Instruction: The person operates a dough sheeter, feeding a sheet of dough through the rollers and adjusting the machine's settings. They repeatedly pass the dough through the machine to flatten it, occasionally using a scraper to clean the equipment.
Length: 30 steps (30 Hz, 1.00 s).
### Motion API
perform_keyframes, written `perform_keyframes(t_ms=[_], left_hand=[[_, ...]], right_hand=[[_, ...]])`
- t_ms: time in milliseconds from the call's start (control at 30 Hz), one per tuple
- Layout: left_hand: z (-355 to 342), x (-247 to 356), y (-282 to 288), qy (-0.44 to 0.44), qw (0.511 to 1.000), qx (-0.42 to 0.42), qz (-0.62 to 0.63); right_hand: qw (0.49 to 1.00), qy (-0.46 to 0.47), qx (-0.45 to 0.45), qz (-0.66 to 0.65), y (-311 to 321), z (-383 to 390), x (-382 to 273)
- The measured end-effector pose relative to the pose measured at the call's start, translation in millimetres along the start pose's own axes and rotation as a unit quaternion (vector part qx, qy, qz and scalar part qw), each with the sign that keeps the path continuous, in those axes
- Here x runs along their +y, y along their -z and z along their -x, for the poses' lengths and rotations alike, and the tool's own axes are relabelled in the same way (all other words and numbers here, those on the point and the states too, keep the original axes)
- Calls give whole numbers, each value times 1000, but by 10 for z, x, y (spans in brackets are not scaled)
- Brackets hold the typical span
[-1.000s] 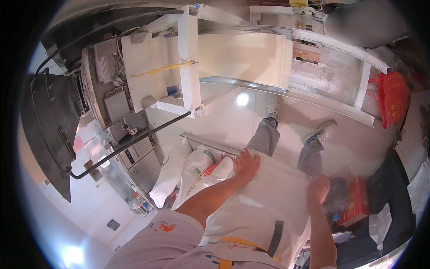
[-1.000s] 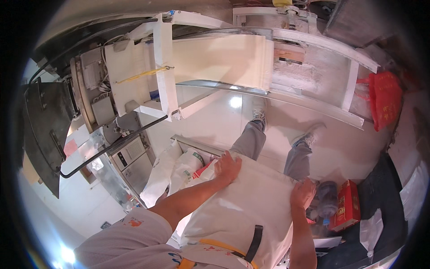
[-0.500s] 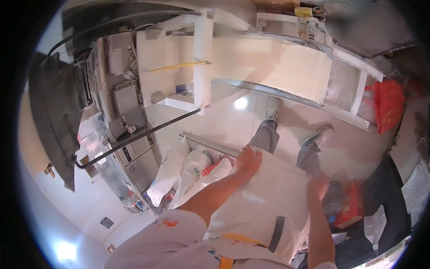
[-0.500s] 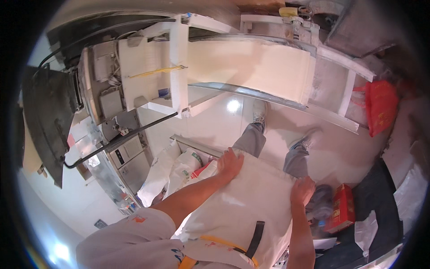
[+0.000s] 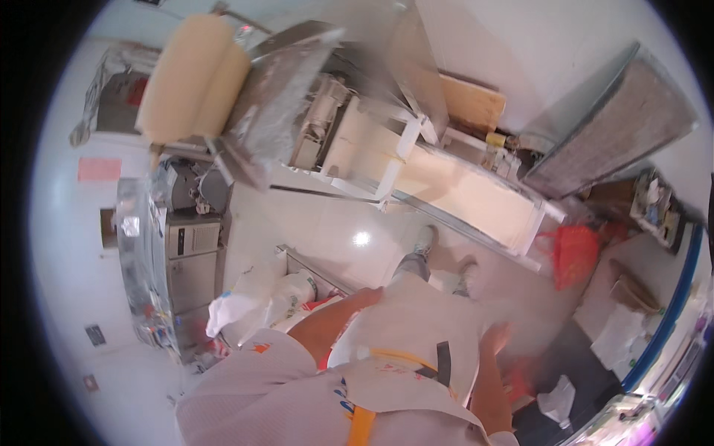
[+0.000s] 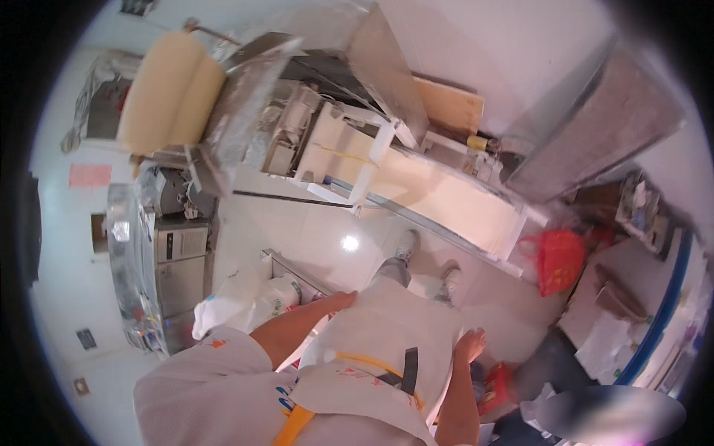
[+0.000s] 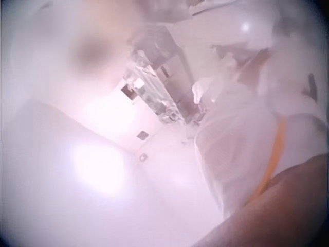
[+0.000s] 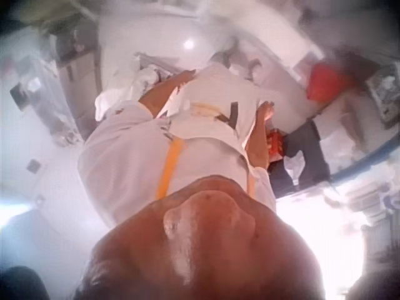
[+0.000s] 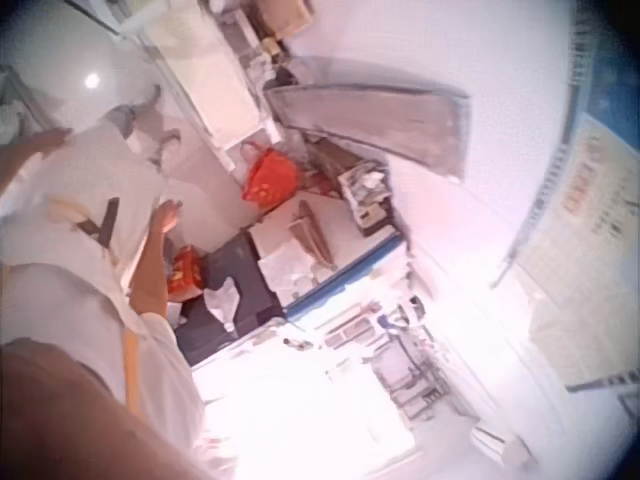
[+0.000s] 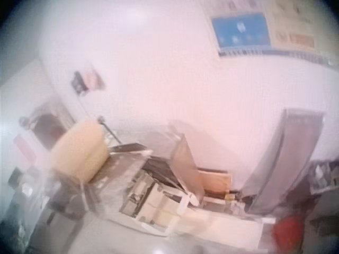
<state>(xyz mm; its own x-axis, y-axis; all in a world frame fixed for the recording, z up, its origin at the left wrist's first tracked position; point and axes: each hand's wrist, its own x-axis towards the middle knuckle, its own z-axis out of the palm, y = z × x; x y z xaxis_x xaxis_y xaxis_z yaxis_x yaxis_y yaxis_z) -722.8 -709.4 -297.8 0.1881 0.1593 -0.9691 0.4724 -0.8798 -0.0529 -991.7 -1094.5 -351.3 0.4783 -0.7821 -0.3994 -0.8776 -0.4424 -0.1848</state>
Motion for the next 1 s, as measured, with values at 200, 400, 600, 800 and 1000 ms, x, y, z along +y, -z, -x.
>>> perform_keyframes(t_ms=[200,400,600,800,1000], left_hand=[[23,-1170,-193,-111,987,113,-6],[617,-1658,-1071,0,976,104,189],[569,-1897,-1027,15,951,108,288],[65,-2374,-510,-6,926,117,358],[-357,-3339,-72,3,862,153,483]], right_hand=[[990,102,-74,-65,-125,-705,583],[972,197,-128,-25,477,-1092,182],[948,246,-181,85,69,-1472,-211],[870,443,-68,205,-297,-1422,-656],[889,419,-148,109,-305,-549,-2547]])
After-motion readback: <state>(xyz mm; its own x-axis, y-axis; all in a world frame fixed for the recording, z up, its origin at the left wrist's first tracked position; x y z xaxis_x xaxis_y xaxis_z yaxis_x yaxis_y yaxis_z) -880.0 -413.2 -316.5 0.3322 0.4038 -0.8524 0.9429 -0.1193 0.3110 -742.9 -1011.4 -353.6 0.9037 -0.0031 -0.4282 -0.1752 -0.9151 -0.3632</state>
